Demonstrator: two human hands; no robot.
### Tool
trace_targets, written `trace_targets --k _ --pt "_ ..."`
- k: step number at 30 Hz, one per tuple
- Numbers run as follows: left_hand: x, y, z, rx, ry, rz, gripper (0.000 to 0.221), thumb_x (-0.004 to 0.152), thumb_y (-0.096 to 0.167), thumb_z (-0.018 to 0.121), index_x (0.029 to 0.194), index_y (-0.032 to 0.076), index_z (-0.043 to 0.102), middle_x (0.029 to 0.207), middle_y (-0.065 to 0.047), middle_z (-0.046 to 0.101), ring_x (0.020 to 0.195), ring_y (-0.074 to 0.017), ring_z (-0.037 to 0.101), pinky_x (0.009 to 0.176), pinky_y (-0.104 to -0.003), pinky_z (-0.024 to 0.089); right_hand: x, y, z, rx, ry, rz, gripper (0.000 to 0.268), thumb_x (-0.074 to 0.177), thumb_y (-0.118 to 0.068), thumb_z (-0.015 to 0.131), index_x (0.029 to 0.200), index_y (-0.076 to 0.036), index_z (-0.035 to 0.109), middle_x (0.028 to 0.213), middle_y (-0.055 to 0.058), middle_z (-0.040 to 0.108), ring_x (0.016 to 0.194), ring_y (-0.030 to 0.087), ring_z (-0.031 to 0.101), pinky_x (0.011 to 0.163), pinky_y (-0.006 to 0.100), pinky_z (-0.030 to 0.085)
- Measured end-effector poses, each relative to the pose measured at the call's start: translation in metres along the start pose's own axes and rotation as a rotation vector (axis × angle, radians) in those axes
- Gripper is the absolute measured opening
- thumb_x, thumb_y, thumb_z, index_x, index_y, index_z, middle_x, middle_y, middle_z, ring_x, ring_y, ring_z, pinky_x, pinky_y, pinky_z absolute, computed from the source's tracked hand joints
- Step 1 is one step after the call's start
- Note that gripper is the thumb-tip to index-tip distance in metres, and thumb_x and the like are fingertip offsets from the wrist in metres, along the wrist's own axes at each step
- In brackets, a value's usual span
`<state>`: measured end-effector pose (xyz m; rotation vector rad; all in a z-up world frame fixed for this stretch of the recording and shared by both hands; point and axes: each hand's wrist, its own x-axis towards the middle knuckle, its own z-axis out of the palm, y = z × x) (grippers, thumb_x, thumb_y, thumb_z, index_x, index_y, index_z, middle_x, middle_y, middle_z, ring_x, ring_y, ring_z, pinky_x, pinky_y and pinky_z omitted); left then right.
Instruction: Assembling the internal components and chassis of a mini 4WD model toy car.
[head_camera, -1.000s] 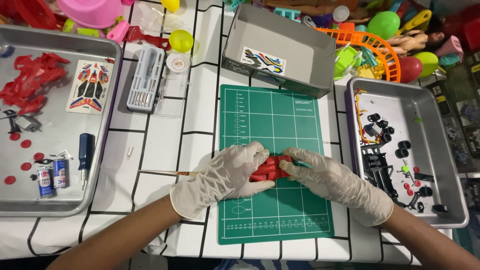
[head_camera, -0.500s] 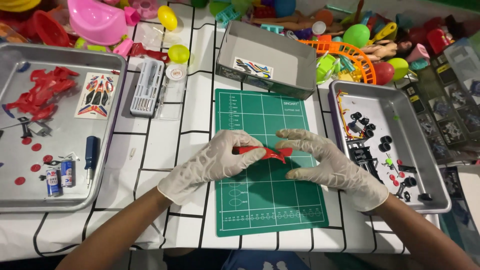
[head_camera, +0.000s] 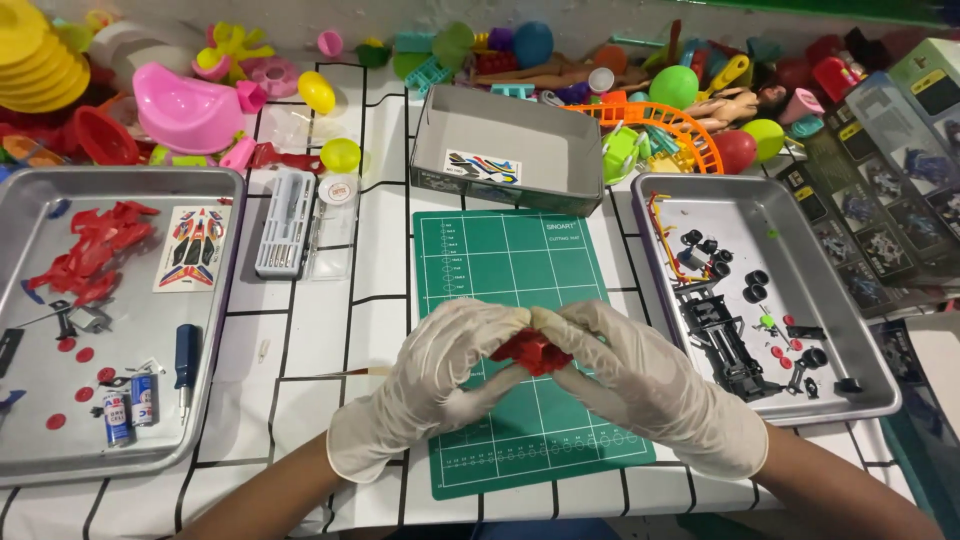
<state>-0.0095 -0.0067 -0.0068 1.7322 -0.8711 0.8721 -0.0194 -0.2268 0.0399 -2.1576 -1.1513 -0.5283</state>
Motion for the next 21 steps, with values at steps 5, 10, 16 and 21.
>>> trace_targets --k 5,10,16,21 --pt "-0.024 -0.025 -0.011 -0.115 -0.263 0.038 0.022 0.103 0.009 0.061 0.124 0.005 0.062 0.116 -0.012 0.071 0.102 -0.0262 0.074 0.096 -0.038 0.064 0.009 -0.016 -0.016 -0.018 -0.135 -0.030 0.066 0.089 -0.006 0.084 0.143 -0.006 0.046 0.111 0.014 0.067 0.093 0.026 0.070 0.073 0.034 0.060" --pt "-0.015 -0.014 -0.019 -0.250 -0.361 -0.017 0.034 0.099 0.016 0.069 0.128 0.001 0.059 0.123 -0.015 0.070 0.112 -0.0280 0.073 0.104 -0.040 0.062 0.025 -0.021 -0.022 0.132 -0.095 -0.169 0.042 0.088 -0.005 0.085 0.121 -0.003 0.058 0.109 0.009 0.070 0.092 0.025 0.071 0.080 0.036 0.061" --pt "-0.035 -0.013 -0.018 -0.158 -0.581 -0.152 0.036 0.104 0.035 0.052 0.130 0.011 0.063 0.132 -0.007 0.067 0.124 -0.0232 0.065 0.109 -0.038 0.053 0.015 -0.031 -0.019 0.020 -0.161 -0.236 0.039 0.097 -0.012 0.074 0.127 0.003 0.054 0.110 0.016 0.067 0.094 0.032 0.065 0.085 0.044 0.057" --pt "-0.044 -0.010 -0.008 -0.136 -0.567 -0.145 0.029 0.100 0.019 0.051 0.122 0.006 0.065 0.124 -0.012 0.069 0.117 -0.0292 0.067 0.107 -0.042 0.052 0.003 -0.020 -0.009 -0.004 -0.193 -0.223 0.059 0.090 -0.021 0.089 0.134 -0.003 0.052 0.117 0.012 0.063 0.097 0.030 0.067 0.086 0.044 0.057"
